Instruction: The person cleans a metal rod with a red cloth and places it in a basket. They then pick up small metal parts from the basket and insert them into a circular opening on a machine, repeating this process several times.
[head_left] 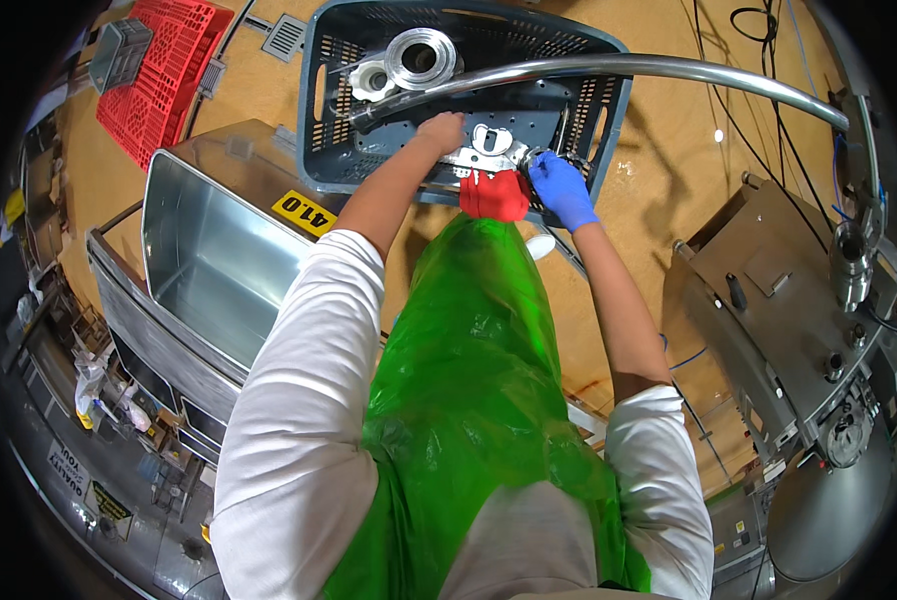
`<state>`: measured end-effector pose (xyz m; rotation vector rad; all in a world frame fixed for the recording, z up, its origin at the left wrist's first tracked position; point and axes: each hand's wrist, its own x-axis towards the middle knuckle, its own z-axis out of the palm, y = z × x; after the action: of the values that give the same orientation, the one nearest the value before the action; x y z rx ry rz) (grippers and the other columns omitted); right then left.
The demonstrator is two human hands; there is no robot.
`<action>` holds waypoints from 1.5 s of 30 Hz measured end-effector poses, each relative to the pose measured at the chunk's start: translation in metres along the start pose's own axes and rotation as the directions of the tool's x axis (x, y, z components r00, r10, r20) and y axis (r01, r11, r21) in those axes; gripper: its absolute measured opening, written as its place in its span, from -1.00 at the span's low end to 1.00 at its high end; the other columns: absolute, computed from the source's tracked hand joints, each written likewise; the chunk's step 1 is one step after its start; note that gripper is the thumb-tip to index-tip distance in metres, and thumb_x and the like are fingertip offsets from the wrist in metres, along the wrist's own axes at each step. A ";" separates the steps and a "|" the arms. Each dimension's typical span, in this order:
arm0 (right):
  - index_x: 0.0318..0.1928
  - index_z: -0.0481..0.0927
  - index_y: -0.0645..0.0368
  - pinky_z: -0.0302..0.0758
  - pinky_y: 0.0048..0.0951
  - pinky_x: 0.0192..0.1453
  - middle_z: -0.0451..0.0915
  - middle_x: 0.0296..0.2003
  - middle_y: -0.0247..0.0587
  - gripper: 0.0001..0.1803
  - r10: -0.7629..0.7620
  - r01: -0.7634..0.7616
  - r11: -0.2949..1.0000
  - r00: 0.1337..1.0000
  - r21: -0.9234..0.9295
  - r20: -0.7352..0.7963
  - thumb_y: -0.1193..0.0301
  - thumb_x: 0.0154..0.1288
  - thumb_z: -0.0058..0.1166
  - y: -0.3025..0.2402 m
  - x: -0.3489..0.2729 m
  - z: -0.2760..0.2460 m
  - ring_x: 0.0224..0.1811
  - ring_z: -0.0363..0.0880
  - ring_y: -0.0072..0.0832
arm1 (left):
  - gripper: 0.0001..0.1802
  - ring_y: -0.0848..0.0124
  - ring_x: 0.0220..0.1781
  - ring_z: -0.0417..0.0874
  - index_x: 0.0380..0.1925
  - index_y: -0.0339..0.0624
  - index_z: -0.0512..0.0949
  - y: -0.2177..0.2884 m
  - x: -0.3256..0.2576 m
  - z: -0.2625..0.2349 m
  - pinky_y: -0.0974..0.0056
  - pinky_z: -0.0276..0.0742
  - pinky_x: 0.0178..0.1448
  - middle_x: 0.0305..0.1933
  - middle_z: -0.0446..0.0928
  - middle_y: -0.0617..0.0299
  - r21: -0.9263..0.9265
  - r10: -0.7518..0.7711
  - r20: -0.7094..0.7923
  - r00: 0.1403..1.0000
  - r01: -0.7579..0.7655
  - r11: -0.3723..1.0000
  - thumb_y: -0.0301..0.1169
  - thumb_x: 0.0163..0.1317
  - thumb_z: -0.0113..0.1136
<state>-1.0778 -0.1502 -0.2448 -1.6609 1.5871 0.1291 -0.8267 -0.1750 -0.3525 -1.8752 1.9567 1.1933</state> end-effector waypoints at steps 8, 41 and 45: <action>-0.19 0.54 0.19 0.48 -0.09 0.02 0.59 -0.18 0.05 -0.75 -0.095 0.090 0.977 0.995 -0.192 -0.018 0.31 0.20 -0.01 0.006 0.048 0.035 -0.06 0.55 -0.07 | -0.58 0.02 0.21 0.47 0.07 -0.18 0.43 0.029 0.061 0.047 0.02 0.44 0.25 0.17 0.43 -0.05 0.179 0.145 0.181 0.973 -0.178 0.968 -0.35 0.20 0.08; -0.24 0.52 -0.09 0.45 -0.11 0.01 0.58 -0.15 -0.14 -0.79 -0.460 0.488 0.872 0.843 -0.038 0.277 0.14 0.31 -0.12 0.050 0.133 0.066 -0.06 0.53 -0.06 | -0.64 0.19 -0.52 0.68 -0.20 -0.41 0.54 -0.032 0.024 0.006 0.20 0.63 -0.51 -0.37 0.62 0.02 -0.108 -0.311 0.438 0.844 0.393 0.913 -0.30 0.13 0.16; -0.20 0.44 0.06 0.44 -0.09 -0.06 0.56 -0.26 0.00 -0.71 -0.466 0.453 0.876 0.883 0.164 0.050 0.12 0.38 -0.17 -0.002 0.108 0.049 -0.17 0.52 0.03 | -0.72 0.47 -0.66 0.54 -0.32 -0.26 0.49 -0.046 -0.007 -0.009 0.38 0.49 -0.67 -0.56 0.46 0.26 -0.469 -0.283 0.500 0.818 0.531 0.706 -0.23 0.18 0.13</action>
<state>-1.0323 -0.2058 -0.3387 -1.8385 1.0687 -0.1577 -0.7802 -0.1700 -0.3620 -1.9564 0.9086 1.9767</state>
